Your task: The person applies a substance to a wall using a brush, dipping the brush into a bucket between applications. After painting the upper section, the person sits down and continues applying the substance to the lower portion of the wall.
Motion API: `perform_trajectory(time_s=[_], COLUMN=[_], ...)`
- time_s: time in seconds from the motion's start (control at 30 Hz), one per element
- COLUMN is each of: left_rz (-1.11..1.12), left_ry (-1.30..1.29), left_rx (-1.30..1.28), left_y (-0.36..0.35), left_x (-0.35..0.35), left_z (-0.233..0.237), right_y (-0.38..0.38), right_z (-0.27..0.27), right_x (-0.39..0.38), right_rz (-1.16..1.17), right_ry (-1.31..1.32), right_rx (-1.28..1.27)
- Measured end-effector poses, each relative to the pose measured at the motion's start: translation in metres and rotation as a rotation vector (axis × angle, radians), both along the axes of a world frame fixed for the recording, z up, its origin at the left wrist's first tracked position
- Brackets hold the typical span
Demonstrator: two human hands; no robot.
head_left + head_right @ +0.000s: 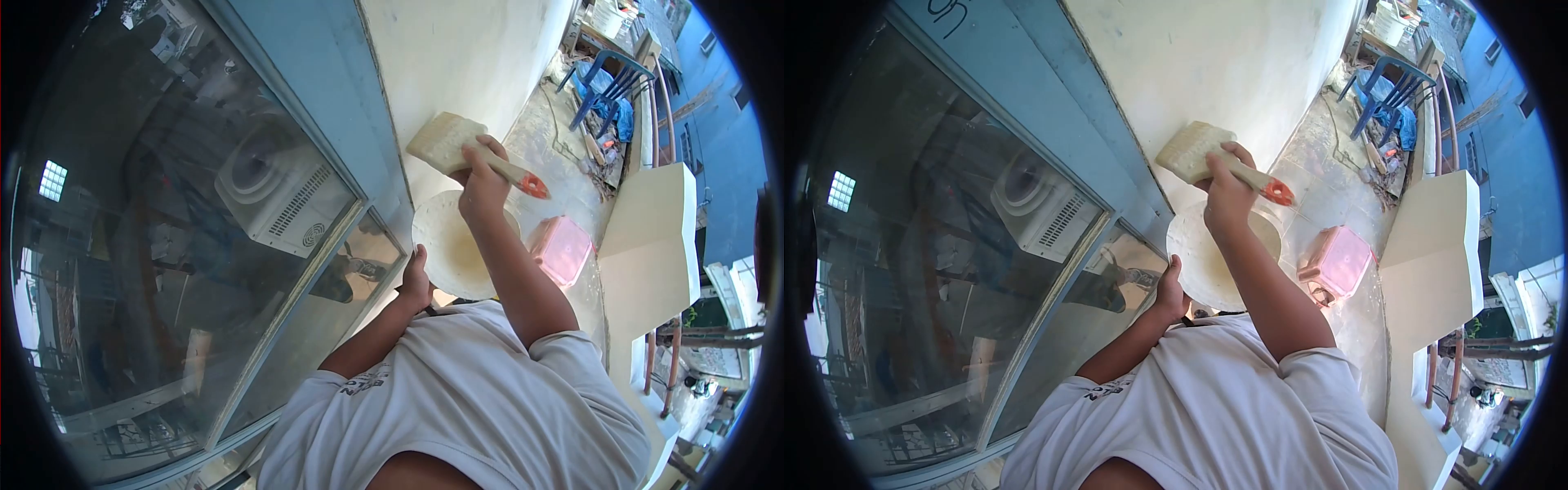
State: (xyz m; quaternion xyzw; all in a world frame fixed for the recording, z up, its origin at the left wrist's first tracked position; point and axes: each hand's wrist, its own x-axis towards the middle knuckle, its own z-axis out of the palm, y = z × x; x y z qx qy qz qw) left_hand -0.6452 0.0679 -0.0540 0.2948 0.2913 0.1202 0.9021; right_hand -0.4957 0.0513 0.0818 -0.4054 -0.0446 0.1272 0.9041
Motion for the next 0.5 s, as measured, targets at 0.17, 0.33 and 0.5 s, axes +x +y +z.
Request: perform_trajectory(time_s=[0.17, 0.33, 0.5], left_rz=[-0.026, -0.013, -0.038], left_ry=[0.012, 0.015, 0.053], left_rx=[-0.015, -0.026, -0.054], left_y=[-0.002, -0.004, -0.002], left_x=[0.001, 0.002, 0.001], left_z=[-0.007, 0.001, -0.006], right_y=[0.024, 0.001, 0.022], right_z=[0.085, 0.112, 0.011], right_x=[0.006, 0.008, 0.014], right_rz=[0.018, 0.003, 0.026], right_ry=[-0.116, -0.187, -0.027], right_rx=[0.231, 0.435, 0.147])
